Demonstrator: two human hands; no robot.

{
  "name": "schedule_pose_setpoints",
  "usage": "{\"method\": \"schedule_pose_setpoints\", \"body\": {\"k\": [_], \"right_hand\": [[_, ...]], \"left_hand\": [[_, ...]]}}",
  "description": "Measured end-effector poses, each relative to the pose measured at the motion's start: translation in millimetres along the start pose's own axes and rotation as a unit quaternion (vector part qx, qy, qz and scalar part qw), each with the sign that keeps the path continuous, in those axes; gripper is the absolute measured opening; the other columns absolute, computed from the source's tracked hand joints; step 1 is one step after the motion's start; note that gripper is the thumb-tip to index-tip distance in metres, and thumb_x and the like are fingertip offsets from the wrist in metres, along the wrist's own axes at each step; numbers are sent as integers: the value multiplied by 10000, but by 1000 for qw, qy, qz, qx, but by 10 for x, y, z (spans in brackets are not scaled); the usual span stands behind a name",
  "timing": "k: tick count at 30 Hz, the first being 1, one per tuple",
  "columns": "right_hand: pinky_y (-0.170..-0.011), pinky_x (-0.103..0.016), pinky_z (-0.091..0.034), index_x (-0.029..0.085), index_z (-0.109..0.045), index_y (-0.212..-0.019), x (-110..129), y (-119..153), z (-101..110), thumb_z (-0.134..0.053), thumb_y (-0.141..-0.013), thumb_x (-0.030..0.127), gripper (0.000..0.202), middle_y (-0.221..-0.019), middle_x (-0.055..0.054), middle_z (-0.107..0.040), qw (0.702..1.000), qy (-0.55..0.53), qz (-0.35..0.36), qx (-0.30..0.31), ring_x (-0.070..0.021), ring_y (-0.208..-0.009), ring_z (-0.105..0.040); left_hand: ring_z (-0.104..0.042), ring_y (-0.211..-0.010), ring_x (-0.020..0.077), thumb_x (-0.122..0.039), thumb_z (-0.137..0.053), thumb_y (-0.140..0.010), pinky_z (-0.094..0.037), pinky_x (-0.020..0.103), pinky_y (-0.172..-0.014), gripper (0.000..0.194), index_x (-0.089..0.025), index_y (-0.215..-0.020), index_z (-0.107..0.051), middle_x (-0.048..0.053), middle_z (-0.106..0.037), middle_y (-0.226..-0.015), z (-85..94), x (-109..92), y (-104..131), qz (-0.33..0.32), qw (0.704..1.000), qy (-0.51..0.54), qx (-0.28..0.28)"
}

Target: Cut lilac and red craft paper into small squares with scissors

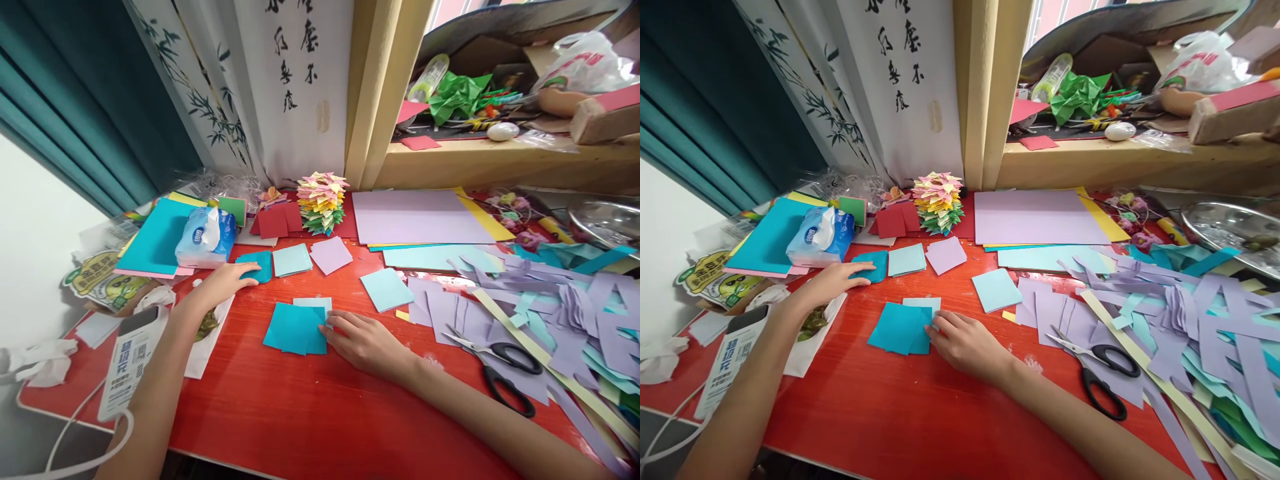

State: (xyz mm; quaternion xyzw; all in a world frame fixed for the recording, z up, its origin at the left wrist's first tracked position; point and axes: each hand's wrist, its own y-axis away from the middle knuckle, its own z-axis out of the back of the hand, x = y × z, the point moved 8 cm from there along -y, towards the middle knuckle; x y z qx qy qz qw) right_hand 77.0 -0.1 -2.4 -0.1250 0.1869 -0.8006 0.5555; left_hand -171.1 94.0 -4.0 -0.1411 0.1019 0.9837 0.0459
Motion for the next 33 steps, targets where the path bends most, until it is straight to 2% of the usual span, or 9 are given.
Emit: {"method": "schedule_pose_setpoints", "body": {"k": [5,9,15,20,23,25,27,31,33], "right_hand": [[-690,-315,-535,103,-564,-1052,1,8,-9,-391,-906,161,234,-928,-113,-612,1000,-4,1,0,-219,-956,-565],[-689,-317,-534,110,-563,-1055,-4,13,-8,-382,-910,169,239,-921,-115,-613,1000,-7,-1,-3,-217,-953,-569],[-691,-317,-533,116,-566,-1051,-15,5,-6,-377,-912,172,241,-926,-114,-616,1000,-9,-5,3,-213,-952,-568],[-684,-319,-534,109,-567,-1054,-15,19,-27,-384,-907,167,242,-933,-117,-619,1000,-21,-8,3,-217,-948,-570],[-748,-356,-525,130,-565,-1055,-58,15,-3,-393,-905,200,239,-984,-125,-612,997,-64,-33,-2,-223,-977,-565],[-811,-385,-507,147,-538,-1104,-152,1,56,-429,-895,264,263,-1060,-132,-591,985,-148,-88,-16,-224,-1010,-555],[-816,-370,-512,179,-475,-1183,-294,3,77,-456,-881,331,339,-1128,-126,-566,939,-289,-185,-23,-205,-1011,-564],[-651,-292,-558,193,-445,-1151,-364,26,-57,-481,-855,387,355,-1058,-95,-608,746,-580,-328,-6,-157,-806,-645],[-609,-291,-550,167,-498,-1019,-354,34,-94,-473,-855,386,274,-883,-61,-643,682,-636,-361,-10,-151,-696,-648]], "left_hand": [[-549,-1077,236,-437,-327,-852,-399,318,-893,407,-237,-1062,-614,31,-603,-1182,1,-6,1,-30,999,-20,-18],[-606,-863,247,-407,-301,-862,-421,321,-727,373,-195,-944,-597,82,-661,-986,68,-46,49,-25,992,-85,-90],[-577,-730,189,-432,-332,-862,-382,282,-645,290,-215,-801,-515,32,-637,-814,318,-140,238,-1,977,-66,-202],[-510,-624,145,-455,-484,-792,-352,254,-552,244,-220,-729,-498,-14,-555,-664,557,-178,467,80,959,65,-264],[-478,-623,139,-462,-536,-756,-356,252,-535,261,-216,-695,-472,-23,-498,-649,544,-299,558,85,941,207,-253],[-447,-592,130,-465,-561,-735,-356,255,-519,283,-212,-673,-450,-26,-453,-628,447,-437,581,79,930,284,-220],[-423,-579,124,-460,-579,-721,-366,257,-522,297,-209,-658,-433,-25,-419,-618,287,-613,586,72,920,343,-176],[-385,-566,116,-452,-586,-707,-356,246,-501,337,-208,-623,-368,-31,-370,-605,-94,-980,585,72,903,413,-99],[-360,-552,107,-464,-578,-711,-327,235,-481,354,-207,-621,-352,-36,-347,-605,-237,-1104,580,77,903,414,-85]]}}
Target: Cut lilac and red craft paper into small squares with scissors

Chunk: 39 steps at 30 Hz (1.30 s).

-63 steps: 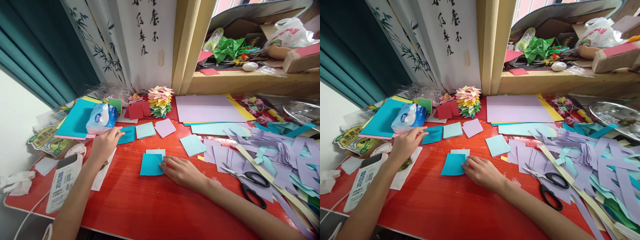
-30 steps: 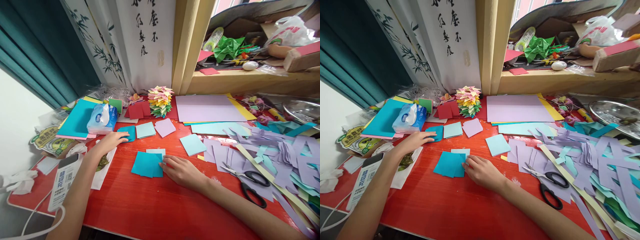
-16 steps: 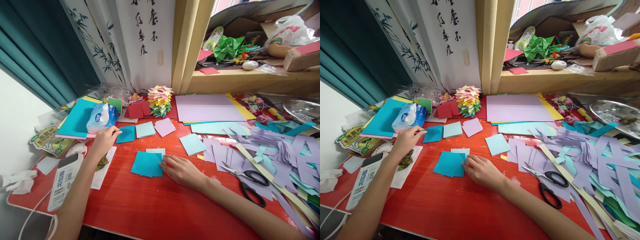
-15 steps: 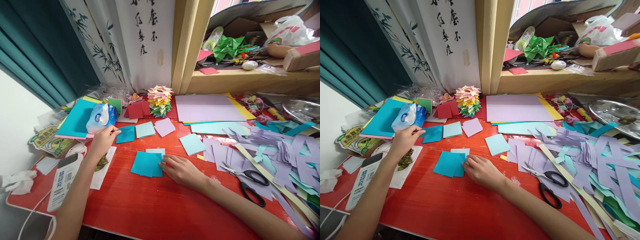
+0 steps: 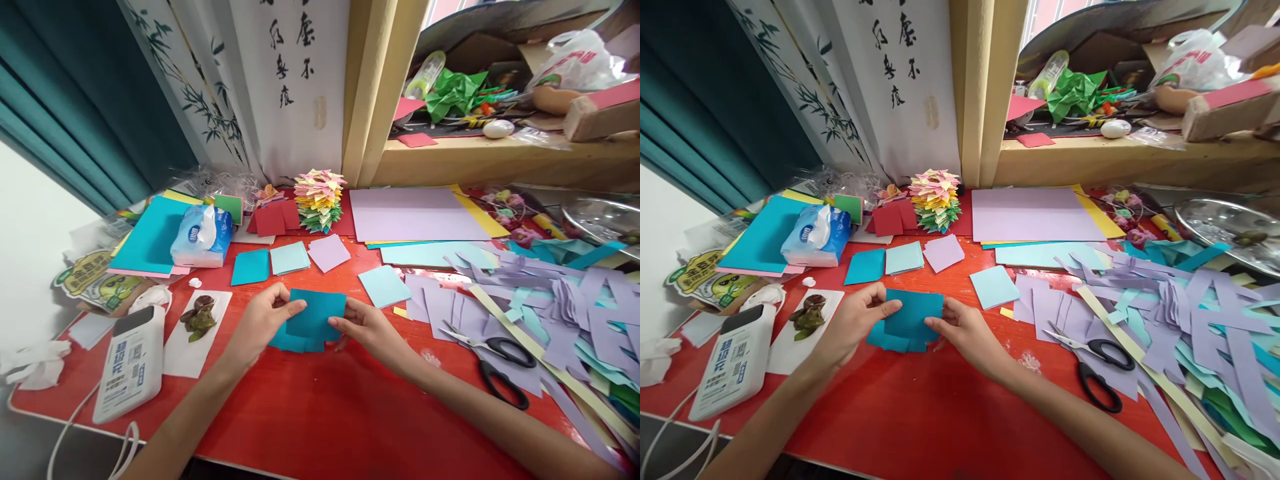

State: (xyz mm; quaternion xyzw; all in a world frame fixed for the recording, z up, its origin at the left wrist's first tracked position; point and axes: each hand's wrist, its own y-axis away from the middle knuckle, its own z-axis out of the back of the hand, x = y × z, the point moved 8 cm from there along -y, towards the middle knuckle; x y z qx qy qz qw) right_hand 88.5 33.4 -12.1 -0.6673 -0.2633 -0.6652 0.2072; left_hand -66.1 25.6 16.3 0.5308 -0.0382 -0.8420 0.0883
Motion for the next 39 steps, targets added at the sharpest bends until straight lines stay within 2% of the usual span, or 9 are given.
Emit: {"method": "schedule_pose_setpoints", "body": {"k": [5,11,17,21,23,25,30,34,39], "right_hand": [[-560,-280,-504,184,-436,-626,7,26,243,-489,-835,408,311,-575,31,-513,992,38,-18,-123,-143,-566,-604],[-579,-278,-490,185,-434,-651,110,49,428,-479,-830,460,331,-556,31,-535,988,31,-16,-151,-145,-543,-620],[-411,-228,-417,166,-493,-783,-36,36,68,-420,-855,436,288,-548,7,-597,994,51,-98,-8,-121,-401,-552],[-417,-223,-388,147,-441,-1170,-195,47,-172,-425,-858,403,404,-477,51,-548,978,161,-123,40,-129,-383,-531],[-430,-228,-345,153,-345,-1304,-199,47,-186,-443,-855,386,515,-508,39,-567,953,283,-104,27,-145,-431,-547],[-429,-238,-275,154,-298,-1357,-160,52,-145,-458,-851,385,579,-554,6,-600,900,429,-78,-7,-173,-490,-565],[-415,-272,-132,115,-300,-1377,-134,80,-123,-379,-889,419,579,-492,-14,-596,774,631,-21,-39,-182,-426,-536],[-407,-284,-102,112,-297,-1382,-161,97,-209,-307,-921,402,544,-472,-7,-593,739,670,52,-34,-149,-363,-492],[-404,-294,-89,103,-353,-1355,-167,133,-256,-293,-931,370,505,-520,-22,-624,728,675,105,-44,-139,-374,-500]], "left_hand": [[-340,-534,106,-518,-540,-732,-289,233,-472,389,-209,-619,-332,-41,-327,-594,-60,-2,0,-13,1000,-12,-4],[-347,-529,108,-495,-523,-750,-291,231,-480,367,-206,-612,-342,-42,-332,-585,254,112,19,-9,999,-44,-20],[-462,-586,147,-493,-520,-741,-318,252,-504,311,-211,-689,-399,-26,-465,-644,231,512,141,63,957,-282,10],[-546,-815,203,-439,-437,-816,-399,286,-576,290,-208,-991,-459,48,-524,-971,345,208,104,-25,914,-393,-95],[-540,-902,210,-380,-363,-868,-429,301,-656,255,-197,-1007,-475,56,-534,-993,338,8,-10,-93,894,-425,-110],[-527,-972,210,-338,-344,-886,-438,308,-739,231,-192,-950,-512,52,-557,-998,234,-99,-202,-165,880,-440,-65],[-376,-1234,242,-352,-455,-848,-313,362,-1001,380,-130,-1155,-483,127,-459,-1302,48,25,-758,-242,860,-447,32],[-490,-1141,237,-400,-433,-852,-379,352,-936,406,-209,-1206,-485,63,-523,-1270,114,189,-1016,-190,882,-427,57],[-566,-1034,237,-415,-416,-854,-419,328,-858,394,-252,-1198,-518,45,-609,-1165,216,175,-1037,-167,891,-419,53]]}}
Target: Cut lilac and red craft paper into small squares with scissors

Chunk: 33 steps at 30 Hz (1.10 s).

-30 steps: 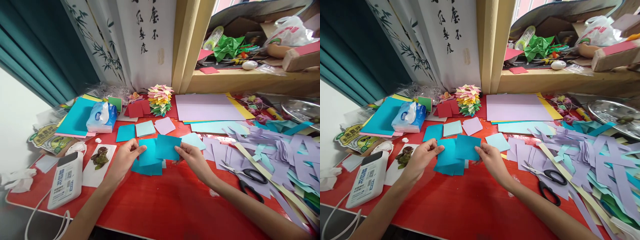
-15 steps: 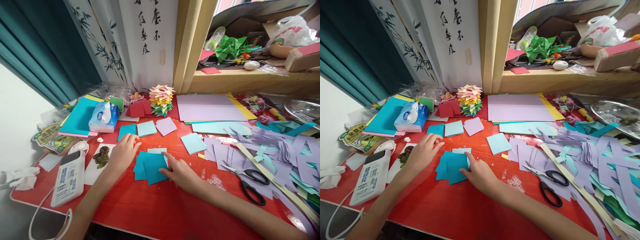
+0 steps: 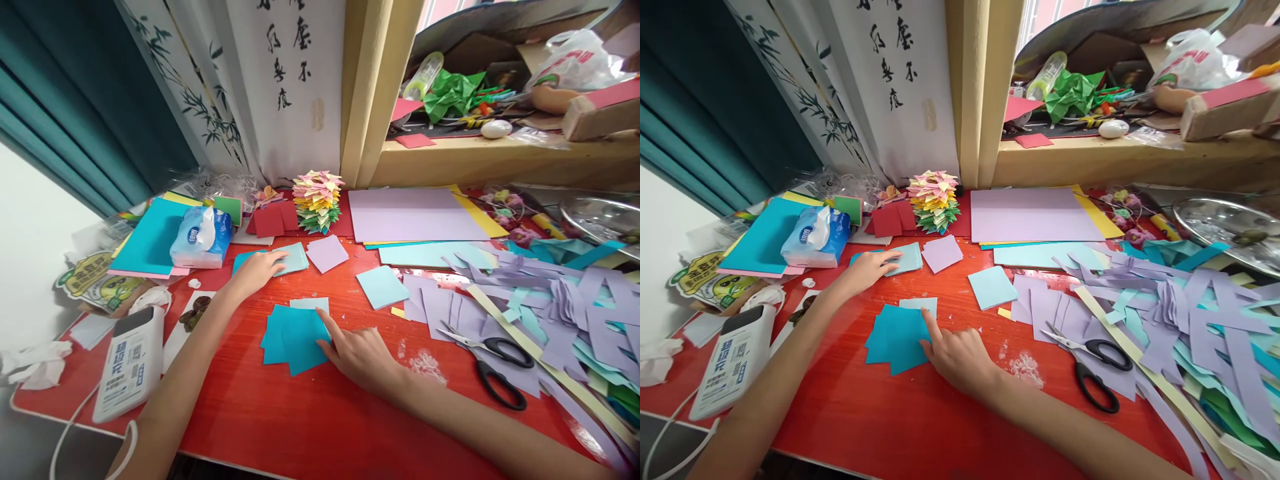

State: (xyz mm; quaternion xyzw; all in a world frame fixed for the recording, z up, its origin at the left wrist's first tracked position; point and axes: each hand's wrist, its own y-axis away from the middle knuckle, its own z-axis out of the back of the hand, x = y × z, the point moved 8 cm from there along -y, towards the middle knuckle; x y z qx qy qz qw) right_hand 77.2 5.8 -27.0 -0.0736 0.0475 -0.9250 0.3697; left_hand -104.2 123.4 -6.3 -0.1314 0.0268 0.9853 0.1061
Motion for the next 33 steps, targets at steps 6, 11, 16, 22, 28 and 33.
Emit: {"method": "schedule_pose_setpoints", "body": {"k": [6,11,16,22,28,33], "right_hand": [[-402,-300,-85,96,-392,-1331,34,16,31,-299,-931,344,480,-522,-23,-618,999,2,23,-33,-135,-374,-492],[-398,-301,-88,90,-435,-1301,44,17,59,-316,-928,325,457,-502,-19,-602,998,9,30,-46,-131,-373,-485],[-405,-300,-81,86,-462,-1277,56,27,73,-337,-922,315,440,-507,-14,-610,998,12,33,-56,-119,-368,-483],[-413,-295,-78,84,-473,-1262,60,27,66,-346,-918,303,427,-509,-11,-613,997,10,32,-62,-108,-372,-480],[-413,-281,-99,120,-496,-1232,-5,-2,57,-311,-925,317,409,-510,-7,-609,998,-52,10,-34,-117,-380,-472],[-437,-230,-228,187,-537,-1150,-206,-61,88,-352,-906,341,343,-511,34,-546,964,-256,-72,0,-104,-438,-462]], "left_hand": [[-532,-1090,237,-421,-451,-837,-400,328,-893,402,-252,-1195,-521,28,-574,-1221,10,-73,17,-21,999,-28,-10],[-571,-1034,208,-370,-366,-881,-410,293,-875,347,-232,-1105,-592,13,-634,-1130,-8,-79,14,-45,999,-27,-3],[-581,-1010,197,-289,-280,-912,-416,292,-854,363,-180,-1064,-591,51,-632,-1122,-7,-178,54,-72,994,-73,-33],[-624,-739,193,-242,-320,-893,-417,270,-622,254,-160,-914,-560,63,-667,-821,13,-226,57,-24,989,-130,-66],[-622,-763,185,-255,-362,-880,-422,264,-642,165,-192,-915,-511,45,-659,-861,157,-189,95,-13,989,-71,-129],[-629,-823,194,-172,-373,-855,-457,278,-661,220,-189,-1064,-441,71,-639,-985,189,-176,116,1,987,-48,-150]]}}
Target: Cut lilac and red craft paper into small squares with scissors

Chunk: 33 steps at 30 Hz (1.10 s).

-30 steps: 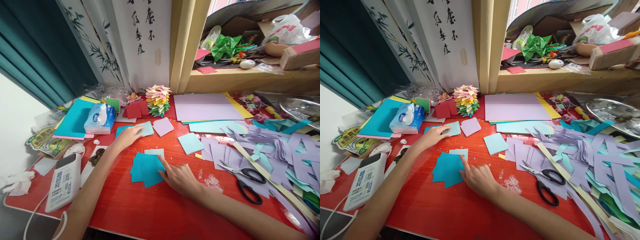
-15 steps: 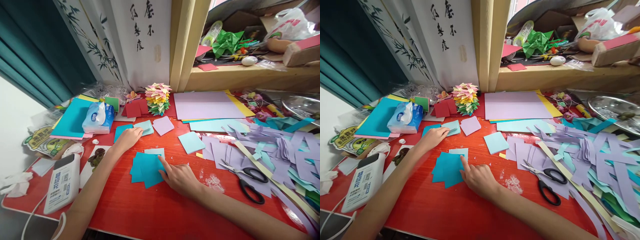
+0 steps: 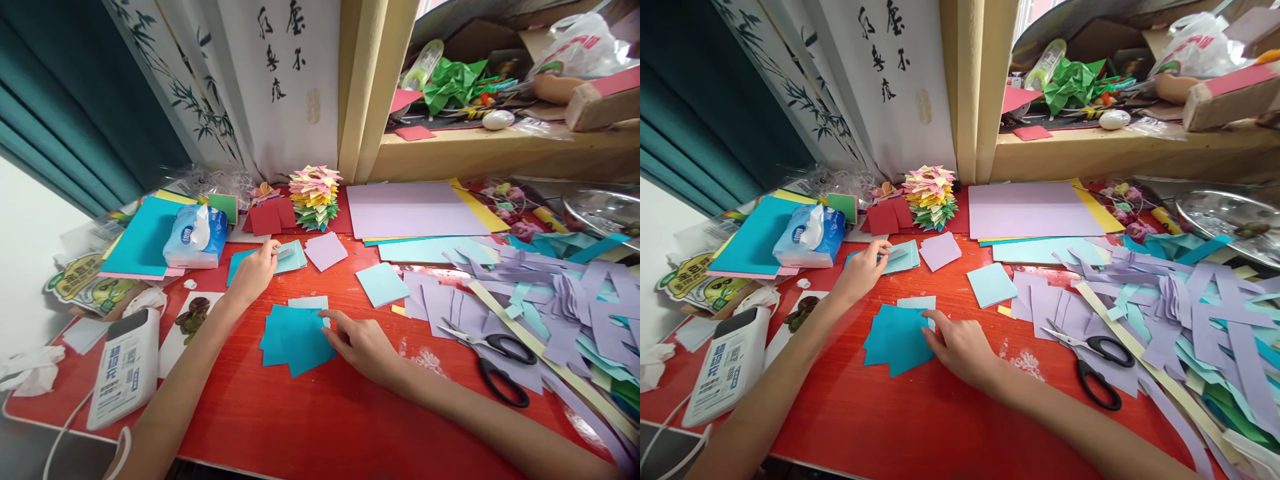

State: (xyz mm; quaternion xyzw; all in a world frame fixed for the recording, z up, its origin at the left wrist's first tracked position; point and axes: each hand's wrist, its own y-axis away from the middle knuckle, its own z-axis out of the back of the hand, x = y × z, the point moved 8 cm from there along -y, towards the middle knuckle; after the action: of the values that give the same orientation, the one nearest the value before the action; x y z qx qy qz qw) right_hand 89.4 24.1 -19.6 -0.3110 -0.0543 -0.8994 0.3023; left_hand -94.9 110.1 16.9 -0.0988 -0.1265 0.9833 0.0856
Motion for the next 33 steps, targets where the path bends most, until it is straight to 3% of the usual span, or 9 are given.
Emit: {"method": "schedule_pose_setpoints", "body": {"k": [4,7,9,12,15,19,22,29,33], "right_hand": [[-452,-211,-328,198,-535,-1109,-77,-53,47,-360,-901,353,313,-525,52,-487,961,-266,-62,41,-93,-451,-455],[-451,-224,-415,177,-480,-1168,-68,-84,-2,-392,-881,415,383,-678,-2,-579,863,-486,-104,90,-118,-528,-551],[-560,-268,-494,162,-469,-1183,-49,-110,-22,-414,-866,444,427,-883,-76,-624,792,-589,-121,104,-164,-726,-620],[-807,-362,-486,161,-501,-1140,-53,-155,-24,-402,-875,443,399,-1097,-119,-593,708,-688,-130,92,-198,-980,-589],[-882,-394,-452,171,-552,-976,-127,-179,-19,-456,-864,375,251,-1069,-85,-610,666,-731,-138,57,-201,-1017,-580],[-869,-380,-463,169,-561,-914,-199,-177,-19,-503,-824,208,113,-1006,-64,-635,668,-729,-142,44,-194,-966,-607],[-839,-372,-484,151,-551,-900,-230,-175,-29,-467,-855,251,138,-950,-88,-646,679,-716,-158,49,-198,-924,-626],[-775,-356,-538,164,-454,-735,-372,-169,-126,-540,-827,244,150,-747,-44,-602,692,-670,-267,28,-195,-795,-671],[-750,-348,-552,138,-504,-814,-363,-169,-83,-488,-843,206,75,-758,-65,-630,743,-619,-255,20,-185,-744,-673]], "left_hand": [[-592,-948,197,-148,-336,-870,-471,300,-757,272,-182,-1125,-420,87,-609,-1035,154,-69,25,-17,999,-5,-36],[-534,-1050,211,-155,-295,-894,-432,347,-881,298,-156,-1165,-419,116,-571,-1088,419,-293,147,-75,992,-23,-98],[-508,-1082,225,-146,-304,-894,-411,362,-912,302,-144,-1165,-436,127,-562,-1091,527,-553,283,-144,983,-25,-114],[-522,-1038,218,-139,-334,-887,-427,357,-886,275,-157,-1124,-473,106,-574,-1033,448,-975,499,-259,963,-6,-69],[-548,-922,187,-145,-348,-888,-458,317,-793,221,-168,-1039,-508,76,-578,-909,300,-1173,592,-286,956,61,-29],[-553,-812,136,-162,-345,-900,-451,256,-708,181,-183,-928,-522,46,-566,-859,231,-1146,560,-245,953,175,46],[-550,-754,113,-163,-364,-893,-431,222,-643,163,-192,-881,-524,32,-565,-839,293,-1145,619,-240,942,206,116],[-478,-634,136,-51,-354,-829,-370,264,-571,236,-170,-724,-528,26,-554,-698,237,-1389,1123,-362,915,46,175],[-509,-675,143,-157,-417,-863,-394,286,-657,176,-175,-744,-544,7,-583,-700,104,-1297,1215,-315,914,61,248]]}}
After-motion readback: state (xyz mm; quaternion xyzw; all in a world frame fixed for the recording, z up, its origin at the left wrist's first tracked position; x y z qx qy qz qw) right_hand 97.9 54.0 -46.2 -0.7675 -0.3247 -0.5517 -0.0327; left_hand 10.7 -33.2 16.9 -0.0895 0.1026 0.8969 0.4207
